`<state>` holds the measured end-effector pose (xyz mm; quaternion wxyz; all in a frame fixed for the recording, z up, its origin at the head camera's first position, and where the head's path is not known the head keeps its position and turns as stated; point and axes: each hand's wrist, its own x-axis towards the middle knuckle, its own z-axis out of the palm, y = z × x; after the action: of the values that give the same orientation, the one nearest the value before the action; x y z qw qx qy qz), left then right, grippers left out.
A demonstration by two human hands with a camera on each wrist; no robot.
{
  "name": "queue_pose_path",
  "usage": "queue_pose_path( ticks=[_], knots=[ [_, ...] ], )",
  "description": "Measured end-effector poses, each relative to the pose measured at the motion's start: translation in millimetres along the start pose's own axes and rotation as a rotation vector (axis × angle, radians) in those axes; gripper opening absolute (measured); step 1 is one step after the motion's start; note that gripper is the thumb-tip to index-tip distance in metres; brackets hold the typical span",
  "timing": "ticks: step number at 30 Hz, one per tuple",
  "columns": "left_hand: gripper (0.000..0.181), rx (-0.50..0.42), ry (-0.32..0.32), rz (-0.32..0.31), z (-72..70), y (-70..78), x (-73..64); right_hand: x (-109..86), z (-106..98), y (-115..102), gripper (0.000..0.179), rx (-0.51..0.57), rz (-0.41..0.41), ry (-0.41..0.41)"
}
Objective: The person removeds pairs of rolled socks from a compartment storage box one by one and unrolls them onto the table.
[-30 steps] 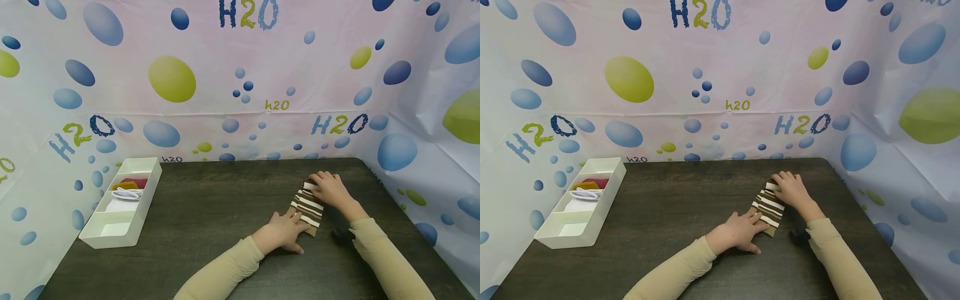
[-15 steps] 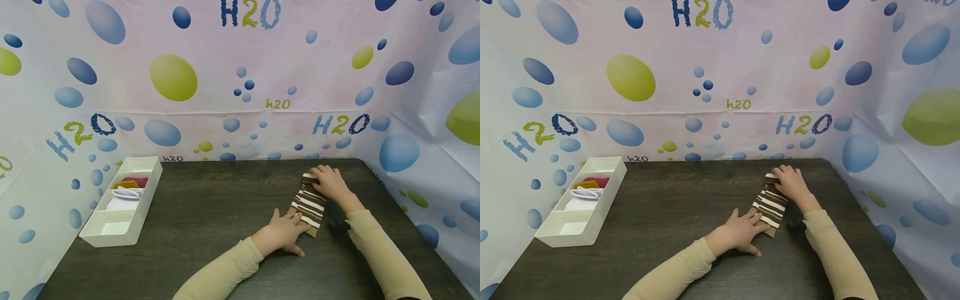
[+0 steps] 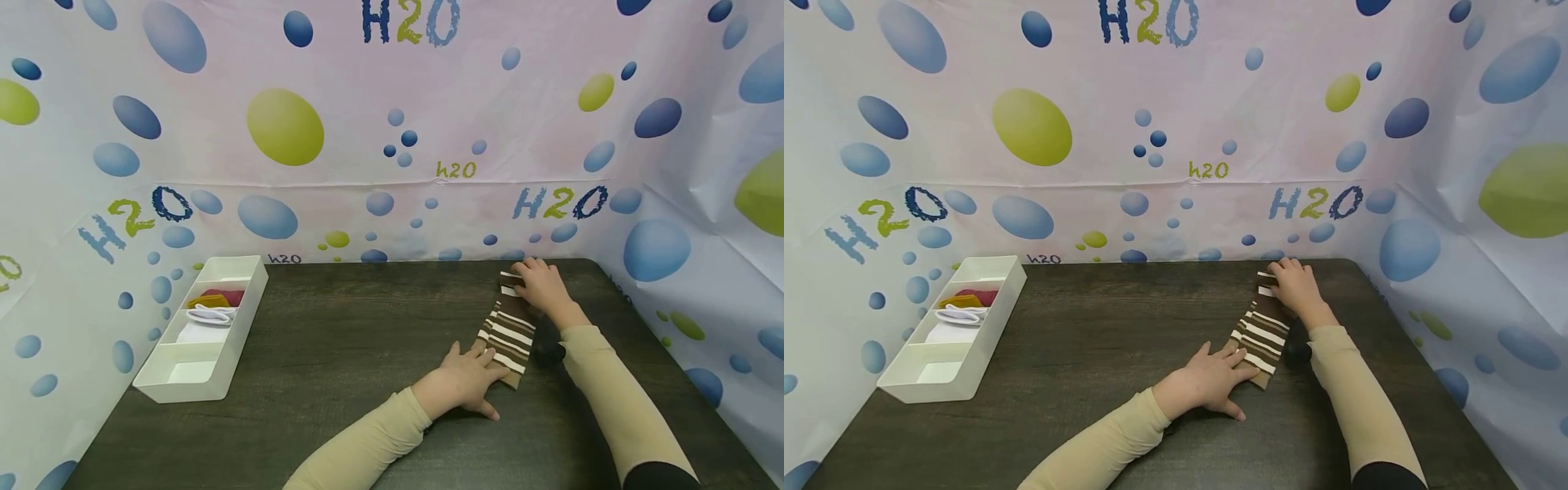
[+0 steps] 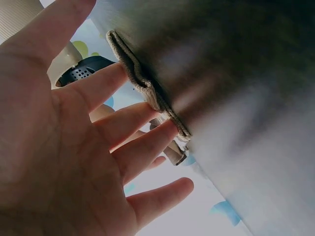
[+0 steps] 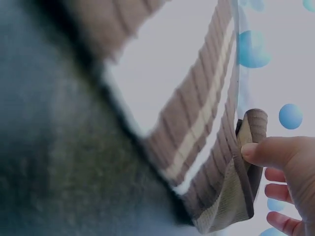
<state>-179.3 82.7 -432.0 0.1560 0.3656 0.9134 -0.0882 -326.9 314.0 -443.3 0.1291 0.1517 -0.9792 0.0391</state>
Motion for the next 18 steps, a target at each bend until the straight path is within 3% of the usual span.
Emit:
queue_pose_path(
  ticks=[7, 12, 18],
  knots=[
    [0.082, 0.001, 0.008, 0.002, 0.2, 1.1, -0.1, -1.5, 0.7, 3.5, 0.021, 0.001, -0.025, 0.014],
    [0.081, 0.011, 0.015, 0.006, 0.0, 0.3, 0.2, -5.3, 1.9, 1.0, 0.008, 0.081, -0.08, -0.054],
    [0.078, 0.012, 0.02, 0.013, -1.8, -1.0, -1.2, -7.9, 4.9, -0.5, 0.029, 0.109, -0.036, -0.129]
  ],
)
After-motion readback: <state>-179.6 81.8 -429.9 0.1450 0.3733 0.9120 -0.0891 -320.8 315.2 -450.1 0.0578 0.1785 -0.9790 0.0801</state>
